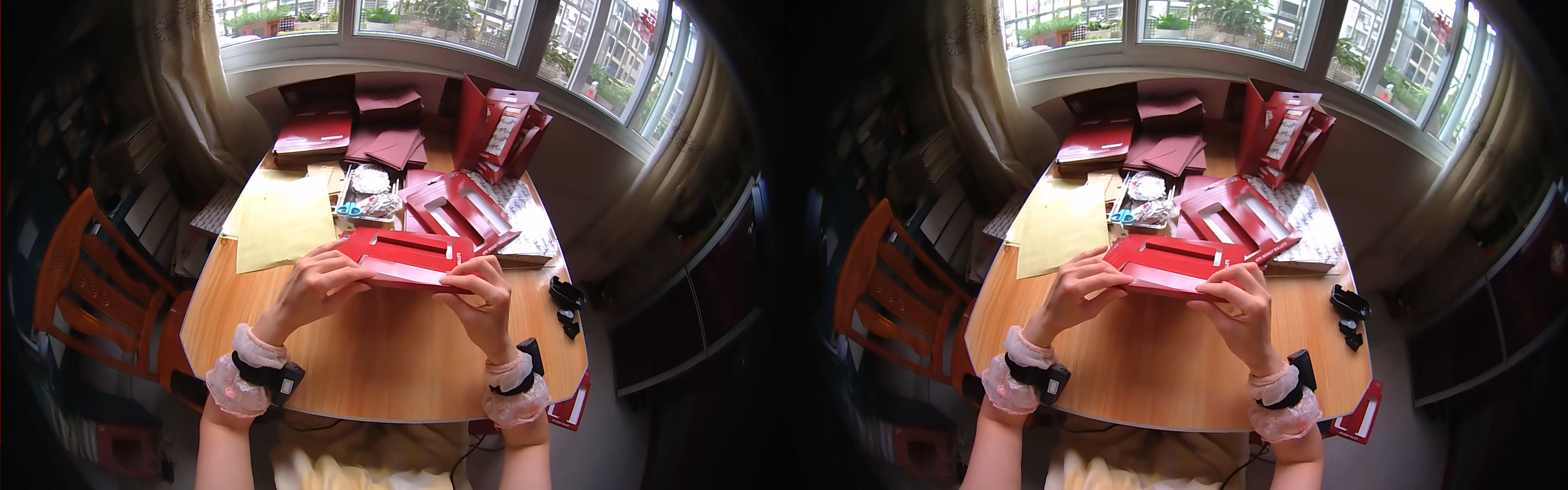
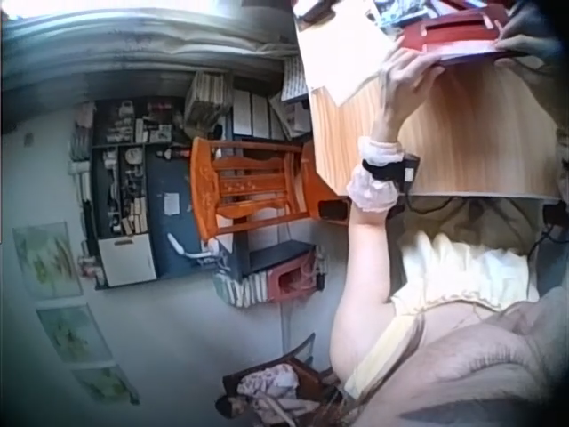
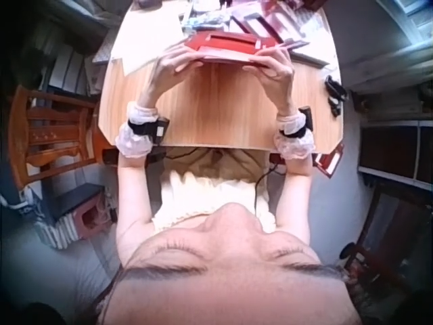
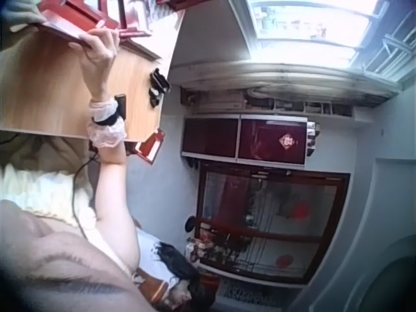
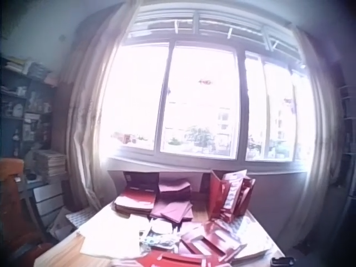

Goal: The person is assembling and folding red paper gift wallets or boxes.

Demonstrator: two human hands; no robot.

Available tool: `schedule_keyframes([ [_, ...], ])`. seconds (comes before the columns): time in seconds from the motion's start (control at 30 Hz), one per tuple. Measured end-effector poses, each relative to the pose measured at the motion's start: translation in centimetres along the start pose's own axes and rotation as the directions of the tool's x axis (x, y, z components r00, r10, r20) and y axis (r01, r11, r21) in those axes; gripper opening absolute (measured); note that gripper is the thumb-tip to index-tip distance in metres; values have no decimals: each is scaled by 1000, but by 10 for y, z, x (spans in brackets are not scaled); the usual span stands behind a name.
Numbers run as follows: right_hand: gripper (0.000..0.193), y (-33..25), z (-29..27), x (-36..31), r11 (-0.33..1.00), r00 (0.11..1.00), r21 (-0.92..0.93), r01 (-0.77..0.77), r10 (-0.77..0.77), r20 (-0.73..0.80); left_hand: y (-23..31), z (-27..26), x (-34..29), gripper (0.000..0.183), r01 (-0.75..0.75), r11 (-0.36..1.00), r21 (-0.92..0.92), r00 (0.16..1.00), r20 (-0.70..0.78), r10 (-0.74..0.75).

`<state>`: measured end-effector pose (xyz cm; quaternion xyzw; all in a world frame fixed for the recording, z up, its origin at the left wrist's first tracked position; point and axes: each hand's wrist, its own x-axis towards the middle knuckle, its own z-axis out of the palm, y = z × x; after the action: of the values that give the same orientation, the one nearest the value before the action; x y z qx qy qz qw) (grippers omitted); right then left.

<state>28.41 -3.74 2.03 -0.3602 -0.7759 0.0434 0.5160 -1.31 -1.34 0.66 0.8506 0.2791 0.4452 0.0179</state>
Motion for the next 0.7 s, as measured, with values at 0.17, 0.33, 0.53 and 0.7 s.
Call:
schedule_keyframes([
  [0.17,28,0,-1,1,975,995,207,-81,91,-40,-1,-2,-1,21,22,999,-37,999,-26,-23],
  [0.33,29,4,-4,0,965,996,256,-59,74,-49,-4,-4,-2,21,68,993,-97,997,-24,-71],
  [0.53,29,-2,-5,3,978,998,206,0,14,-68,-4,-5,-2,22,66,991,-118,997,-40,-71],
  [0.7,30,1,-7,3,980,998,199,13,1,-69,-3,-3,1,22,49,996,-76,997,-58,-53],
])
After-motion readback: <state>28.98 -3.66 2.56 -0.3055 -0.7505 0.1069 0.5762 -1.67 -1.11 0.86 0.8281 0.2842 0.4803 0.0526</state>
